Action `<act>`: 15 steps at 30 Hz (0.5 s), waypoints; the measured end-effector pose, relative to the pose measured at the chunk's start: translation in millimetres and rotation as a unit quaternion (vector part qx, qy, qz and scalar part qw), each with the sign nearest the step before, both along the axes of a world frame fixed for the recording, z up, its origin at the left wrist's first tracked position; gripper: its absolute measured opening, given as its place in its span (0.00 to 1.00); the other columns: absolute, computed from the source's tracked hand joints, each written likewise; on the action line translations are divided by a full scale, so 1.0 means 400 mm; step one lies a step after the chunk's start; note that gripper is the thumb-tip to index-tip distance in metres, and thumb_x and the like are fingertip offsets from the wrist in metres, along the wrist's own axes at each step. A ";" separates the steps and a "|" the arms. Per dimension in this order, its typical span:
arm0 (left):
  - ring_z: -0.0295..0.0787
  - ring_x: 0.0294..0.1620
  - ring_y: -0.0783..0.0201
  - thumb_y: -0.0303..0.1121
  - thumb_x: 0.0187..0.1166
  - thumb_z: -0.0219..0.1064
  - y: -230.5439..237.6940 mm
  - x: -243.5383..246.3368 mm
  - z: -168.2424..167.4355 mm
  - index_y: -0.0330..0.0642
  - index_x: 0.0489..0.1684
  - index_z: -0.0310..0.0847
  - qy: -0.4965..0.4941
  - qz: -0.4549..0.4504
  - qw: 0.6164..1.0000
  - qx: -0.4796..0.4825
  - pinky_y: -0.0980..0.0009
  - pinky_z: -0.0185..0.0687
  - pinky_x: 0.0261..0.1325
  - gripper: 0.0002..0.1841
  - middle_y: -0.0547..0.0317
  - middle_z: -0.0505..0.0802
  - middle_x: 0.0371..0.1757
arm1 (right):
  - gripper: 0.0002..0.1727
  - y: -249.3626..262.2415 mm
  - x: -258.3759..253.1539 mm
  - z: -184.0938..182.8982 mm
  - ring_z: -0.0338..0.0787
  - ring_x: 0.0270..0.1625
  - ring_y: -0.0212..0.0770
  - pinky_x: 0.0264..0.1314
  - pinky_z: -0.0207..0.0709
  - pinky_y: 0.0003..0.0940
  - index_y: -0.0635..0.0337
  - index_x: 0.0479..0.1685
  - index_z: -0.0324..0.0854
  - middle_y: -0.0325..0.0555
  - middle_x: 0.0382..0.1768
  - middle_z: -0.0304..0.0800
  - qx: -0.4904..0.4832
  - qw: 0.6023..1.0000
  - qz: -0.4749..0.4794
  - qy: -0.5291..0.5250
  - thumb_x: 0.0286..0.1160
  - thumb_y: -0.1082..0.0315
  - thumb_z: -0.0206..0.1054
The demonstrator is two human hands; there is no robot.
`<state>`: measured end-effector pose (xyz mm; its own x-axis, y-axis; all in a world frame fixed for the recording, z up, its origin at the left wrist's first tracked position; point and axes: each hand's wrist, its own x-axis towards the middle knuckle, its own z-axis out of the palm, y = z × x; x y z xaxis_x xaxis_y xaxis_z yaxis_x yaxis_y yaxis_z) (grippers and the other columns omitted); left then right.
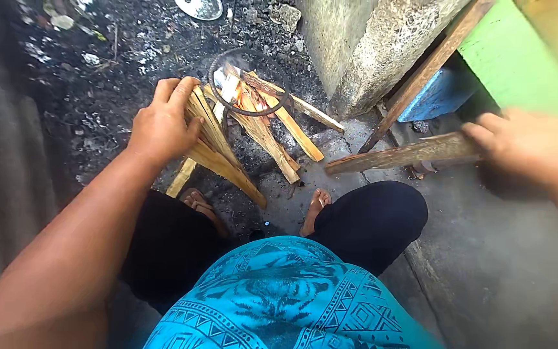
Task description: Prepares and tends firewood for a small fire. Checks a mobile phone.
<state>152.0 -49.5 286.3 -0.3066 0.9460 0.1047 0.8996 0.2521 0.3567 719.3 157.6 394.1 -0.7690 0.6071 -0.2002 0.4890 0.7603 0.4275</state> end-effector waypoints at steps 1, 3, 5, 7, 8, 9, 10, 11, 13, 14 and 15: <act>0.85 0.54 0.17 0.30 0.82 0.66 -0.006 0.000 -0.001 0.52 0.89 0.60 -0.001 -0.004 1.000 0.004 0.18 0.75 0.47 0.33 0.34 0.68 0.85 | 0.22 0.006 0.051 -0.027 0.84 0.62 0.76 0.42 0.80 0.72 0.65 0.66 0.79 0.68 0.58 0.84 -0.020 0.998 -0.055 0.000 0.71 0.75 0.72; 0.85 0.54 0.18 0.30 0.82 0.67 -0.016 -0.007 -0.007 0.52 0.90 0.59 0.004 -0.011 1.000 0.012 0.19 0.76 0.46 0.34 0.33 0.68 0.85 | 0.26 0.016 0.178 -0.108 0.86 0.63 0.74 0.52 0.80 0.77 0.65 0.65 0.82 0.68 0.60 0.86 -0.106 0.973 -0.205 0.015 0.65 0.69 0.81; 0.86 0.52 0.19 0.31 0.82 0.67 -0.028 -0.018 -0.015 0.53 0.90 0.59 0.012 -0.017 1.000 0.018 0.21 0.78 0.45 0.35 0.35 0.69 0.85 | 0.27 0.000 0.309 -0.194 0.87 0.61 0.73 0.62 0.75 0.77 0.67 0.68 0.80 0.73 0.58 0.87 -0.245 0.888 -0.389 0.016 0.72 0.66 0.79; 0.87 0.52 0.21 0.31 0.82 0.67 -0.043 -0.031 -0.024 0.54 0.90 0.58 0.016 -0.025 0.999 0.024 0.22 0.79 0.44 0.35 0.35 0.69 0.85 | 0.29 -0.056 0.432 -0.289 0.84 0.63 0.71 0.67 0.73 0.70 0.68 0.76 0.75 0.76 0.63 0.84 -0.352 0.776 -0.521 0.054 0.78 0.67 0.74; 0.87 0.53 0.21 0.31 0.82 0.68 -0.052 -0.038 -0.029 0.54 0.91 0.58 0.015 -0.030 0.999 0.029 0.22 0.79 0.44 0.35 0.35 0.69 0.85 | 0.30 -0.098 0.479 -0.344 0.83 0.65 0.70 0.68 0.73 0.68 0.69 0.79 0.73 0.76 0.65 0.82 -0.380 0.729 -0.562 0.089 0.78 0.69 0.74; 0.87 0.53 0.22 0.31 0.81 0.68 -0.062 -0.043 -0.033 0.53 0.91 0.58 0.015 -0.035 0.999 0.035 0.22 0.79 0.44 0.36 0.35 0.70 0.84 | 0.31 -0.142 0.515 -0.403 0.82 0.66 0.69 0.69 0.73 0.66 0.69 0.80 0.70 0.75 0.67 0.81 -0.397 0.694 -0.589 0.115 0.77 0.71 0.73; 0.87 0.53 0.22 0.31 0.81 0.68 -0.072 -0.045 -0.033 0.53 0.90 0.58 0.012 -0.038 0.999 0.037 0.23 0.79 0.44 0.36 0.34 0.70 0.84 | 0.32 -0.183 0.542 -0.468 0.82 0.66 0.69 0.69 0.74 0.65 0.70 0.81 0.67 0.76 0.67 0.80 -0.403 0.676 -0.605 0.123 0.78 0.73 0.72; 0.86 0.53 0.21 0.30 0.81 0.69 -0.081 -0.045 -0.032 0.52 0.90 0.58 0.008 -0.038 0.999 0.037 0.22 0.78 0.45 0.36 0.33 0.70 0.84 | 0.32 -0.218 0.562 -0.539 0.83 0.66 0.69 0.69 0.75 0.64 0.70 0.82 0.65 0.76 0.68 0.80 -0.392 0.674 -0.616 0.113 0.79 0.73 0.71; 0.87 0.53 0.22 0.30 0.81 0.68 -0.096 -0.046 -0.032 0.52 0.90 0.59 0.007 -0.033 0.999 0.040 0.23 0.79 0.45 0.35 0.33 0.70 0.83 | 0.35 -0.273 0.580 -0.678 0.76 0.78 0.74 0.77 0.68 0.72 0.67 0.85 0.64 0.77 0.75 0.75 -0.321 0.702 -0.634 0.048 0.81 0.65 0.71; 0.87 0.53 0.22 0.30 0.81 0.68 -0.102 -0.045 -0.034 0.51 0.90 0.60 0.007 -0.031 0.999 0.042 0.23 0.79 0.45 0.35 0.33 0.71 0.83 | 0.37 -0.290 0.579 -0.736 0.66 0.85 0.77 0.81 0.58 0.79 0.65 0.87 0.63 0.78 0.81 0.67 -0.283 0.712 -0.642 0.026 0.82 0.58 0.69; 0.87 0.54 0.22 0.30 0.81 0.68 -0.107 -0.043 -0.035 0.50 0.90 0.60 0.009 -0.031 0.999 0.044 0.23 0.79 0.46 0.35 0.33 0.71 0.83 | 0.40 -0.293 0.561 -0.773 0.60 0.87 0.78 0.83 0.53 0.81 0.65 0.89 0.61 0.79 0.84 0.62 -0.261 0.717 -0.646 0.037 0.83 0.54 0.68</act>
